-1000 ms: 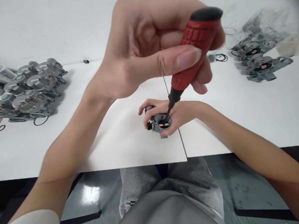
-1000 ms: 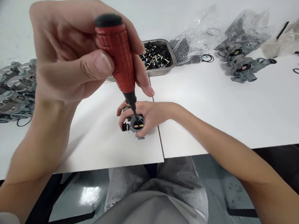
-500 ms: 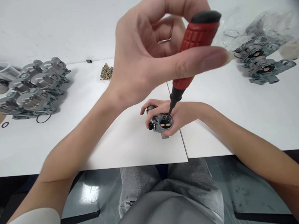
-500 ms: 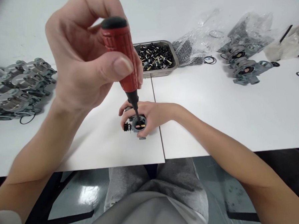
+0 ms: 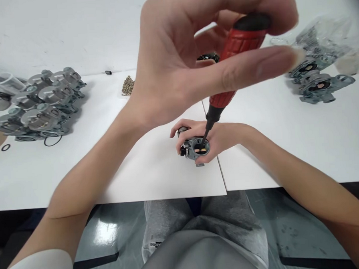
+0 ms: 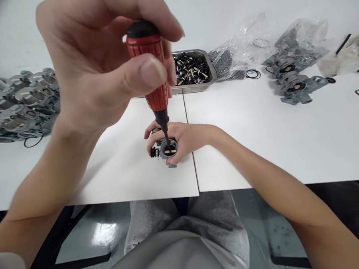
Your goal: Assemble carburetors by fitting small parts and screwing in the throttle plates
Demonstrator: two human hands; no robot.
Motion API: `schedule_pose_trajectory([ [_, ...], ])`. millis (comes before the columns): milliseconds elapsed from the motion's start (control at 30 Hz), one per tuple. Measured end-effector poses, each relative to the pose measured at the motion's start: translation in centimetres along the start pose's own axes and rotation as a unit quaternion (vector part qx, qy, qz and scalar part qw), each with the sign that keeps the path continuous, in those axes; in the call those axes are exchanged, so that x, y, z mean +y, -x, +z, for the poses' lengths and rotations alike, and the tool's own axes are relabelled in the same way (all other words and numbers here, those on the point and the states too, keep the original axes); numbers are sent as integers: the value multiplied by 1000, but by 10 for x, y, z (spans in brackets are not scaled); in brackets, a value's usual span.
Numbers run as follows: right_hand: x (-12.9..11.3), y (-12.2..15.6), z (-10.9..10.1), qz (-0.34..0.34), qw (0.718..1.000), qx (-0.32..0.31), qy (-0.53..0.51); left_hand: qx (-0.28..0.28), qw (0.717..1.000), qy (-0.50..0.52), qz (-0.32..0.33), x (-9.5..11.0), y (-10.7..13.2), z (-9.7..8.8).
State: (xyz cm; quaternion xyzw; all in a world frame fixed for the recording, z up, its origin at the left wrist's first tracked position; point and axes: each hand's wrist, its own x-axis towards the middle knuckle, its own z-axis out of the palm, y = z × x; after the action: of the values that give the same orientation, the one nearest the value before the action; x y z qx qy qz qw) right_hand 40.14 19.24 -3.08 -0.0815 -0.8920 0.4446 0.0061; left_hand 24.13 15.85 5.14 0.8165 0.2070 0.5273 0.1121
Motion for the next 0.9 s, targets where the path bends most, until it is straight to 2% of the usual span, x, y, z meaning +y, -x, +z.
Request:
schedule_pose_trajectory([
  [67, 0, 0, 0, 1, 1000, -1, 0, 43, 999, -8, -19, -2, 2, 3],
  [133, 0, -1, 0, 0, 1000, 0, 0, 59, 994, 52, -76, -7, 3, 4],
  [233, 0, -1, 0, -1, 1000, -1, -1, 3, 972, 211, -102, -15, 3, 0],
  [300, 0, 0, 0, 0, 1000, -3, -2, -42, 963, 250, -96, -17, 2, -5],
  [400, 0, 0, 0, 0, 1000, -4, -2, -73, 963, 216, -141, -14, 3, -12],
  [500, 0, 0, 0, -3, 1000, -1, -7, -69, 962, 192, -183, -9, 4, -12],
  [633, -1, 0, 0, -6, 1000, 1, -14, -63, 975, 141, -160, -11, 4, -7],
  [733, -1, 0, 0, -2, 1000, 2, -11, -57, 979, 147, -128, -17, 4, -3],
  [900, 0, 0, 0, -4, 1000, 1, -6, -29, 970, 191, -149, -26, 7, 2],
])
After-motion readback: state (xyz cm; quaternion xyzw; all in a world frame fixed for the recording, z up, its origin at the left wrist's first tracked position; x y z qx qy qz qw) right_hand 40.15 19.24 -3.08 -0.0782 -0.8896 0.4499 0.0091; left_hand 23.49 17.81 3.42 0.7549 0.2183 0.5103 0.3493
